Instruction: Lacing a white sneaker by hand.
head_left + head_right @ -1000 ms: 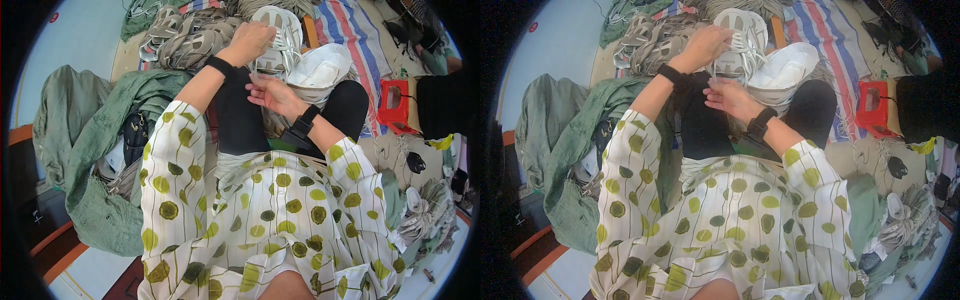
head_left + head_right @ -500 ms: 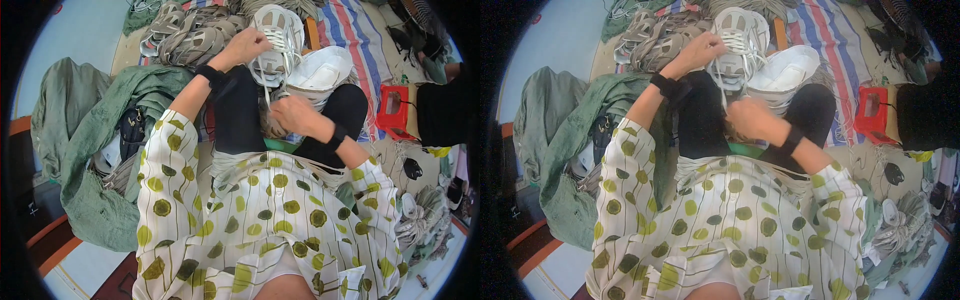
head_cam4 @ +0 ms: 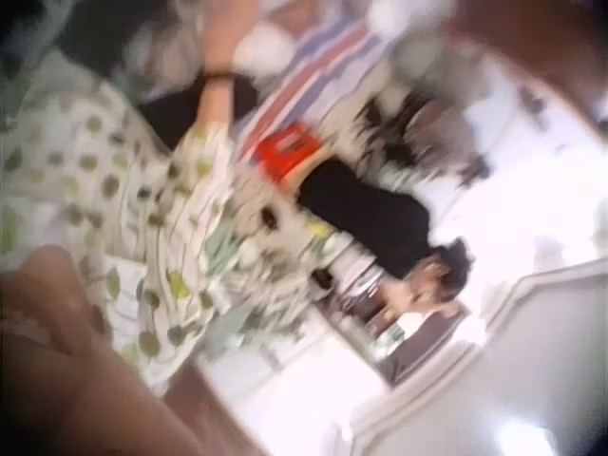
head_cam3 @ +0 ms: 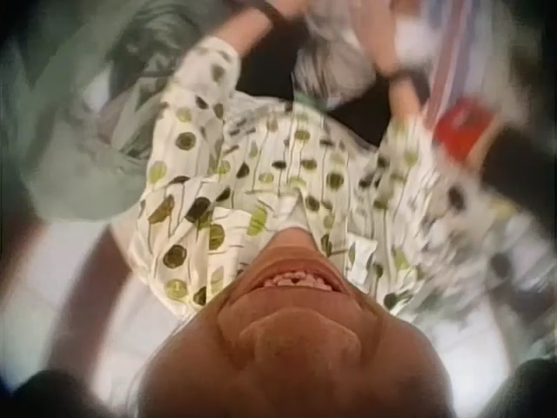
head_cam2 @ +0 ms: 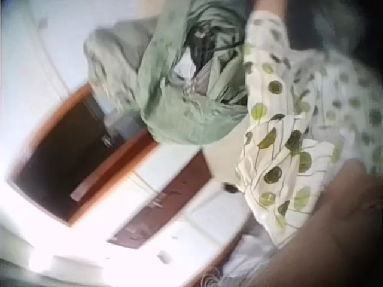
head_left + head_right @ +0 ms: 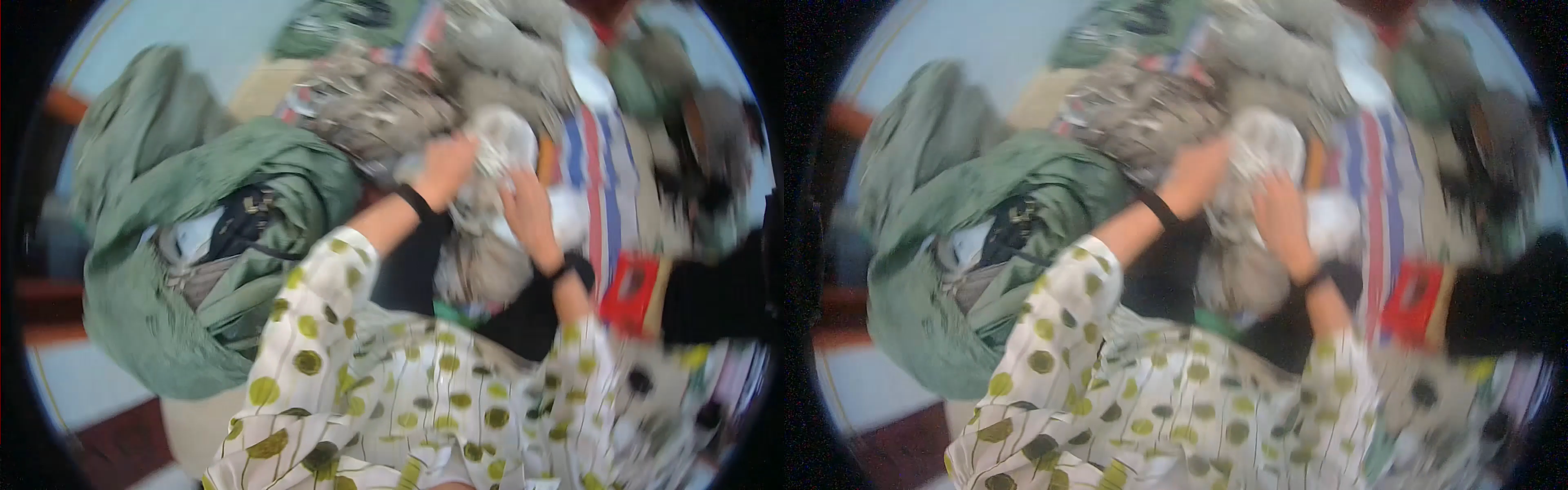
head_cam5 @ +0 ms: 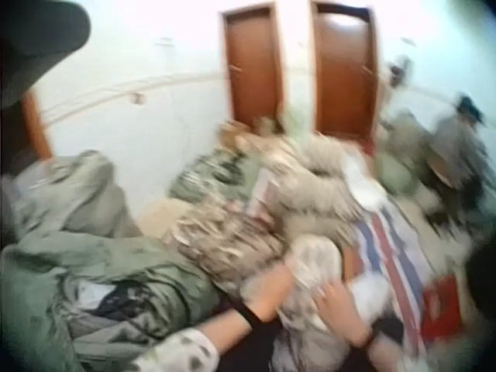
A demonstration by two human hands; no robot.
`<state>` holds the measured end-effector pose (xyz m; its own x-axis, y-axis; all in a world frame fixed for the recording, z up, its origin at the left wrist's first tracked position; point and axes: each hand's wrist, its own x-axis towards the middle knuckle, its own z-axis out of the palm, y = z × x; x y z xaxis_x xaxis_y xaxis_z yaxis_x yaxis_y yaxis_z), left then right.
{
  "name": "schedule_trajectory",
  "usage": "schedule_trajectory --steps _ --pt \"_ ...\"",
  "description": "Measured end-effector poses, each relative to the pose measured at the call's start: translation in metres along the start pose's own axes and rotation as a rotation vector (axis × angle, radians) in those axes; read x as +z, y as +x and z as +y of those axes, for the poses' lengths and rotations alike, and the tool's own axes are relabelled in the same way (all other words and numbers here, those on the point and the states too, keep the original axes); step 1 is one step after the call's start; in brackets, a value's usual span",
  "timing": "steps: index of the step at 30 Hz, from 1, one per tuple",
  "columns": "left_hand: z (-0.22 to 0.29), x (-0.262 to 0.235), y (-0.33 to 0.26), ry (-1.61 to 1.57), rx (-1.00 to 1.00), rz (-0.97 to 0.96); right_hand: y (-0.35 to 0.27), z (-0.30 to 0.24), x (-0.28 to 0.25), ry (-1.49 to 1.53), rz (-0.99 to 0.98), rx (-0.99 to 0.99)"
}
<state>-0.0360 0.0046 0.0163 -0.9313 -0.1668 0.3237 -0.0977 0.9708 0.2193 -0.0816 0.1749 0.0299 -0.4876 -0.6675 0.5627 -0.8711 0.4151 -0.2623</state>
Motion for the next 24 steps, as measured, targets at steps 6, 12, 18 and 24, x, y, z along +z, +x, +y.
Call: schedule_trajectory --steps 6,12,18,24 --pt "0.033 0.0 -0.004 -0.475 -0.189 -0.054 -0.044 -0.029 -0.036 0.743 -0.61 0.73" --pt "-0.024 -0.013 0.004 -0.818 0.024 -0.305 -0.033 -0.054 -0.004 1.067 -0.741 1.018" --pt "-0.038 0.001 0.031 -0.754 0.18 -0.311 -0.025 -0.052 0.018 1.398 -0.462 1.16" --pt "-0.009 -0.019 0.035 -0.987 0.138 -0.557 -0.042 -0.057 0.003 1.458 -0.5 1.213"
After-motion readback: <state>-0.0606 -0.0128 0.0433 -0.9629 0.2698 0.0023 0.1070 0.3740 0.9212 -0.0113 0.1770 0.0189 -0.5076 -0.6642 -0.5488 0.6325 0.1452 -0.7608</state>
